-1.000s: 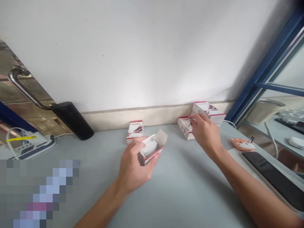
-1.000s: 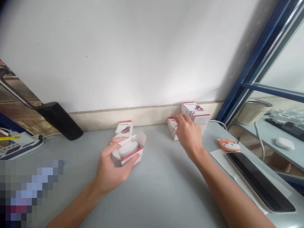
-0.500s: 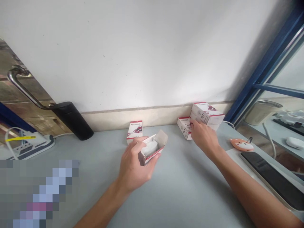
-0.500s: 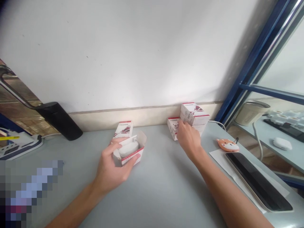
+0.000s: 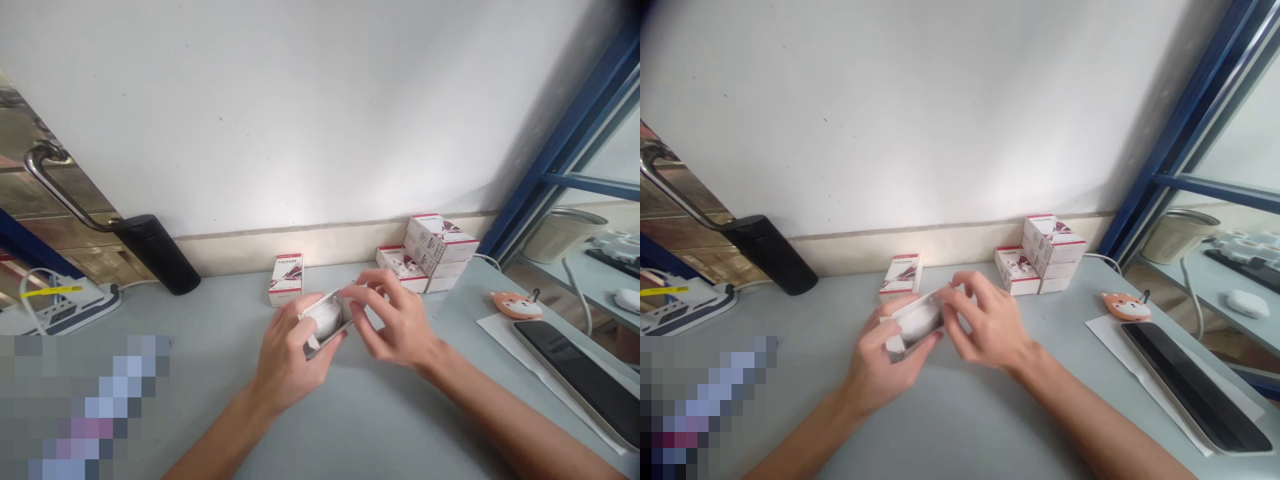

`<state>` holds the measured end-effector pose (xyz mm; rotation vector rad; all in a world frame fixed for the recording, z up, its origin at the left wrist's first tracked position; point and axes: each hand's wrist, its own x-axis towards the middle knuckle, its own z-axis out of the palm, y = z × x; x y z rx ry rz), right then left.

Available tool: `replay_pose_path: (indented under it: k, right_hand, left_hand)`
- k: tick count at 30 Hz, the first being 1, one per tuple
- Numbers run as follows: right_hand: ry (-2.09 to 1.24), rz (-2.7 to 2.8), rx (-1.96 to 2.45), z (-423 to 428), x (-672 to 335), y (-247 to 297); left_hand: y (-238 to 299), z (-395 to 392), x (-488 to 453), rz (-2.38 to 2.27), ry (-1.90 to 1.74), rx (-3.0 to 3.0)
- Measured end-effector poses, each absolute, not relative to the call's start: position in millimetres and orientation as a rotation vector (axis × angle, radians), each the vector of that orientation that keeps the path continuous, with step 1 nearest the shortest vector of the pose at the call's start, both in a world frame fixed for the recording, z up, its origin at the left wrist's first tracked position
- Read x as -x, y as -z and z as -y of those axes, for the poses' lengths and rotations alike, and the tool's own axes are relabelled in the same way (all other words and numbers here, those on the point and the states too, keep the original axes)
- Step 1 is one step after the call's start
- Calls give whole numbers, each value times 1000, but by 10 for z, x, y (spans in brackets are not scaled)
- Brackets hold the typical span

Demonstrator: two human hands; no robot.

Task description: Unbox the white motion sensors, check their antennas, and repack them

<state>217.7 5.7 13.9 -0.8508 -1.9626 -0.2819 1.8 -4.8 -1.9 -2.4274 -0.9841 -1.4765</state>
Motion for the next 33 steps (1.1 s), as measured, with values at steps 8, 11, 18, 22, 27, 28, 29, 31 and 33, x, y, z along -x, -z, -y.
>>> replay_pose_path:
  k: [8,11,18,22,27,28,29,31,33]
  right_hand:
    - [-1053,1593,1047,-91,-2095,-152]
    - [-1251,1574,1037,-77,-2111,-197]
    - [-1426,1571,842,-180,-2163,-132]
    - [-1569,1496,736,-214,-2131,-60]
    - [-1779,1390,631,-196,-2126,-61]
    - [-1787,1372,627,-194,-2134,-75]
    - [-1772,1359,626,-193,-2143,-91]
    - [-1706,1345,632,-200,-2164,-125]
    - [-1630,1355,650,-214,-2184,-155]
  left_hand:
    - [97,18,-17,1092,1673,2504]
    - [106,18,-47,1008,1880,2488]
    - [118,-73,-26,846,1927,2490]
    - [139,-95,3,847,1917,2528]
    - [91,-57,7,856,1856,2593]
    - [86,-54,9,875,1834,2612]
    - [86,-55,11,895,1813,2621]
    - [98,-69,16,897,1798,2581]
    - [116,-90,19,909,1792,2498]
